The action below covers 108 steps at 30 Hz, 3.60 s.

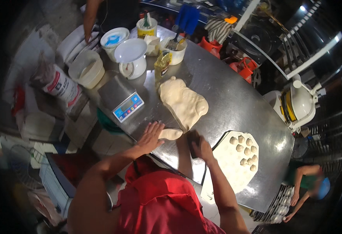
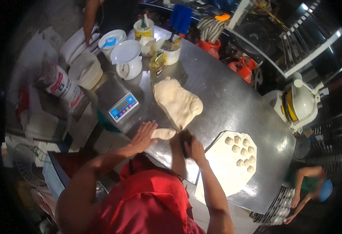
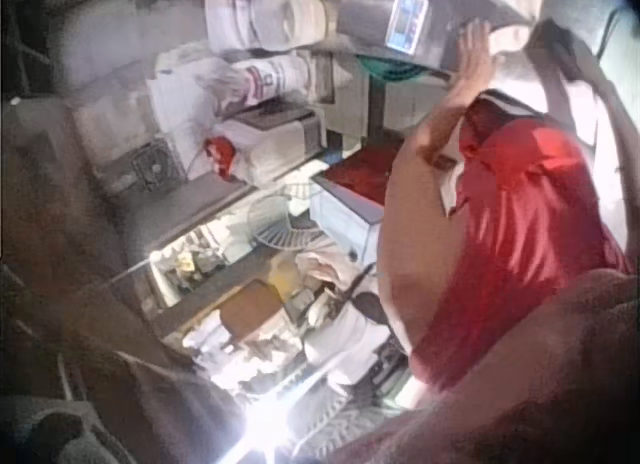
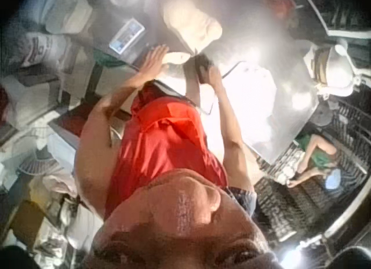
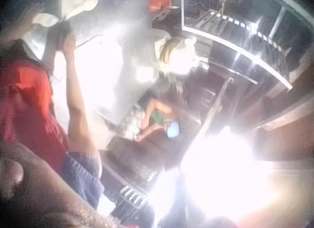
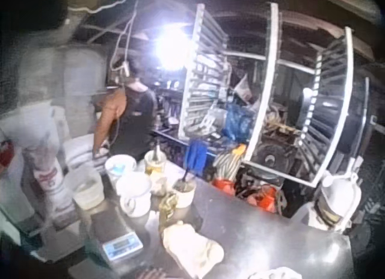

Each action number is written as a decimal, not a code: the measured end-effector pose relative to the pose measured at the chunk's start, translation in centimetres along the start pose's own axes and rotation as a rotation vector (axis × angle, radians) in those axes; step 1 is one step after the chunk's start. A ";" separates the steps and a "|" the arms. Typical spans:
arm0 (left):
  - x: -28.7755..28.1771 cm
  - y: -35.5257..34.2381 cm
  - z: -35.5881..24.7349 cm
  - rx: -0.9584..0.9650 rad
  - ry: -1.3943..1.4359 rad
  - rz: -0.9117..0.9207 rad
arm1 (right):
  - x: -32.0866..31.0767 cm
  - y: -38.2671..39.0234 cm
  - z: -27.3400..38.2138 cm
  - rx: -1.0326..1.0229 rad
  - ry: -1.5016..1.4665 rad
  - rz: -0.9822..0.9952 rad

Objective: The person prepares dough by rolling it into a long cylinder on a metal table, cutting small pieces, and placing them into the circular indentations of a shaping board.

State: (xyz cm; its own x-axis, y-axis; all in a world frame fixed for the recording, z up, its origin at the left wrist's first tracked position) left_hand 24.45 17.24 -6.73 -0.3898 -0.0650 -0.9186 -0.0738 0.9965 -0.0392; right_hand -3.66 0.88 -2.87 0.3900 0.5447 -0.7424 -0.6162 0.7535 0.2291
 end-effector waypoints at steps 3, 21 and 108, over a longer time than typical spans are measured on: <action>2.2 -1.4 1.1 0.110 -0.165 0.041 | -0.6 -9.3 3.3 0.005 -0.132 -0.147; -0.2 -6.1 -1.7 0.236 0.417 0.305 | 5.3 -2.3 6.7 -0.043 0.229 -0.126; 0.6 -13.0 -13.3 0.186 0.677 0.701 | -5.0 6.1 2.3 0.304 -0.967 -0.584</action>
State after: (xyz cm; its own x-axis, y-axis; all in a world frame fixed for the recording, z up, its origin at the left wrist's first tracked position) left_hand 12.98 3.59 -1.56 -0.7363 0.5841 -0.3416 0.4969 0.8094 0.3130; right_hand -7.78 3.56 3.72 0.9988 0.0415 -0.0263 -0.0336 0.9677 0.2499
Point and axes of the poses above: each hand's wrist, its own y-axis away from the middle knuckle, its own x-axis out of the palm, z = x × y, the point moved 1 cm from there along -y, towards the middle knuckle, and after that the axes turned 1 degree about y, right-handed, at the moved point
